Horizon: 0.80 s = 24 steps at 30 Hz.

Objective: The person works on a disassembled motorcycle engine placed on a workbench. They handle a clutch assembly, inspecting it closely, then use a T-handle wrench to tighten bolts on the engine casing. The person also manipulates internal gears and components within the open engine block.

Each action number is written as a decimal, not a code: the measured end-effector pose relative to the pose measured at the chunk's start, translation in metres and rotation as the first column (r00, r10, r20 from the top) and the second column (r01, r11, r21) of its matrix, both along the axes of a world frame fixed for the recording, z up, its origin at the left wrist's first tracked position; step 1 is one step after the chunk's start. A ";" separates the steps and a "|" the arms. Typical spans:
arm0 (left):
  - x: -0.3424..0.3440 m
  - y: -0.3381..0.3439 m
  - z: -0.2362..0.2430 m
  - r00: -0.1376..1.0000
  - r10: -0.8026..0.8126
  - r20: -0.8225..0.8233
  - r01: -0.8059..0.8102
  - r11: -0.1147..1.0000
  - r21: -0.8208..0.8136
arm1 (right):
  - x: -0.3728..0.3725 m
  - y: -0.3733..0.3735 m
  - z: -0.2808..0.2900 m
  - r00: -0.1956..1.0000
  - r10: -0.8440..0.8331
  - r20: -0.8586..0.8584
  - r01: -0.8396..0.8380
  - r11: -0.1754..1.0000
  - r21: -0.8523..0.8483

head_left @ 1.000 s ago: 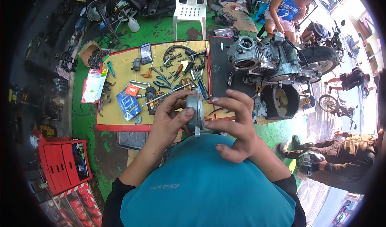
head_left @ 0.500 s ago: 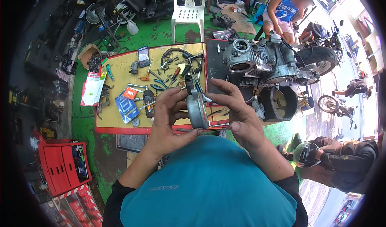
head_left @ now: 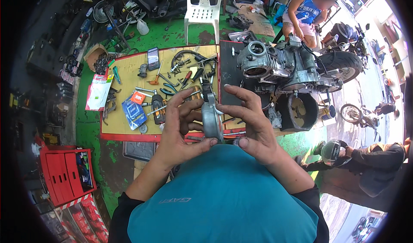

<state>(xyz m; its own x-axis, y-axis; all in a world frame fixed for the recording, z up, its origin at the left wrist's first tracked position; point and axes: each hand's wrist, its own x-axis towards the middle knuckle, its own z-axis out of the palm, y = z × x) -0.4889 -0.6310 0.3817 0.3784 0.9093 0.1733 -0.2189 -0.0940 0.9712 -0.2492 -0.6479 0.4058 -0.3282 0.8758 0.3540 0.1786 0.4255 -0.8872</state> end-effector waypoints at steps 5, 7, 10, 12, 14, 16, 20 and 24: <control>0.004 -0.001 0.003 0.999 0.012 0.034 -0.009 0.997 -0.071 | 0.006 0.001 -0.001 0.995 -0.018 0.095 0.005 0.991 0.135; 0.006 -0.001 0.005 0.999 0.020 0.042 -0.015 0.994 -0.110 | 0.009 0.002 -0.001 0.990 -0.028 0.140 0.002 0.983 0.185; 0.007 0.000 0.007 0.999 0.021 0.047 -0.014 0.990 -0.141 | 0.011 0.001 0.000 0.981 -0.052 0.186 0.006 0.971 0.238; 0.008 0.000 0.008 0.998 0.018 0.056 -0.008 0.986 -0.167 | 0.011 0.000 0.000 0.977 -0.069 0.200 0.014 0.964 0.264; 0.009 0.000 0.009 0.997 0.015 0.073 0.000 0.978 -0.210 | 0.011 -0.001 -0.001 0.973 -0.089 0.213 0.025 0.958 0.286; 0.010 0.000 0.011 0.997 0.012 0.077 0.006 0.974 -0.225 | 0.011 -0.003 -0.002 0.969 -0.101 0.227 0.028 0.952 0.304; 0.011 0.001 0.011 0.997 0.012 0.072 0.005 0.973 -0.233 | 0.013 -0.006 -0.003 0.966 -0.082 0.243 -0.005 0.941 0.337; 0.010 0.002 0.008 0.998 0.012 0.057 0.001 0.975 -0.223 | 0.016 -0.008 -0.002 0.983 0.019 0.181 -0.075 0.948 0.308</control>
